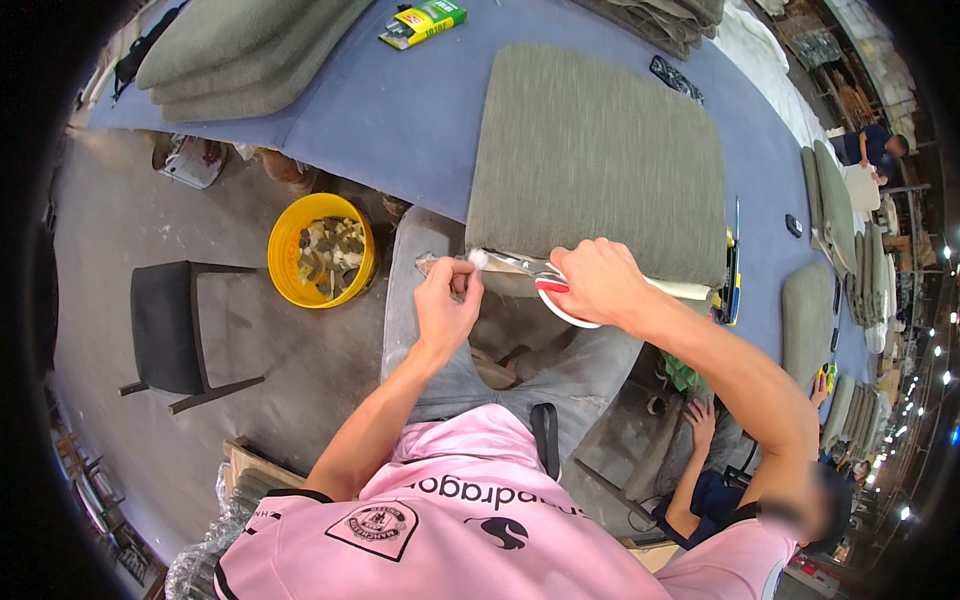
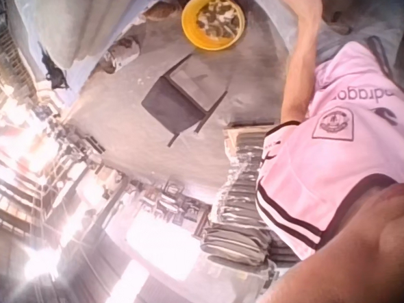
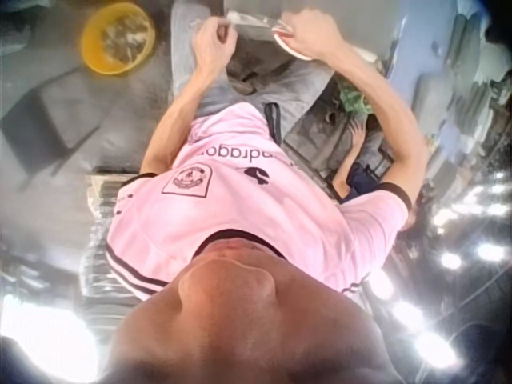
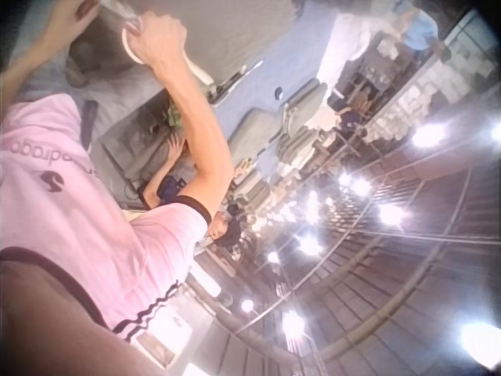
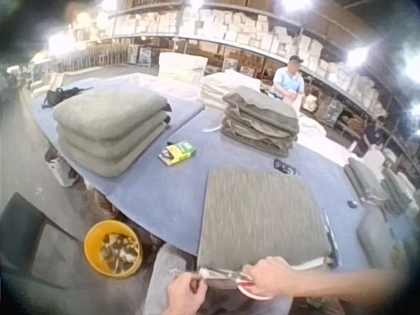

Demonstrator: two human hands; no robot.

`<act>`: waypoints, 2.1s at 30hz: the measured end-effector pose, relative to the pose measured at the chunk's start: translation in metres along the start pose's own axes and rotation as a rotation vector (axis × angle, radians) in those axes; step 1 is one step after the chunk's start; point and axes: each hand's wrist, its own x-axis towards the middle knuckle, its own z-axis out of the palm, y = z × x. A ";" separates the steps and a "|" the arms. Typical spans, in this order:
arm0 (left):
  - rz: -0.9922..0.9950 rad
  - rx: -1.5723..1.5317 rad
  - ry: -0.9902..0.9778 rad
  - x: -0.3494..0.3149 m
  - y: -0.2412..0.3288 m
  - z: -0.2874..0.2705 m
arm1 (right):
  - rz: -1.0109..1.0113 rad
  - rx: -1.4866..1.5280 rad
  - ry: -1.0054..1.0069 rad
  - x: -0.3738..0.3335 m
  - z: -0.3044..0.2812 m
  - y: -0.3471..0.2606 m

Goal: The person assembles cushion covers by cutting foam with a utility knife, trimming fabric edges with scissors, and securing fabric to foam using a staple gun. The person handles multiple cushion units one at a time, stacking finished pieces on the table.

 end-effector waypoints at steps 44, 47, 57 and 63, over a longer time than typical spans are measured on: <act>-0.071 0.001 -0.153 0.023 0.015 -0.022 | 0.382 1.442 -0.172 -0.089 0.099 -0.071; -0.167 -0.053 -0.141 0.020 0.006 -0.036 | 0.404 1.524 -0.110 -0.084 0.109 -0.086; -0.254 -0.273 -0.086 0.012 0.020 -0.051 | 0.388 1.648 -0.106 -0.077 0.126 -0.105; -0.299 0.179 -0.280 0.020 0.031 -0.037 | 0.315 1.596 -0.091 -0.063 0.136 -0.108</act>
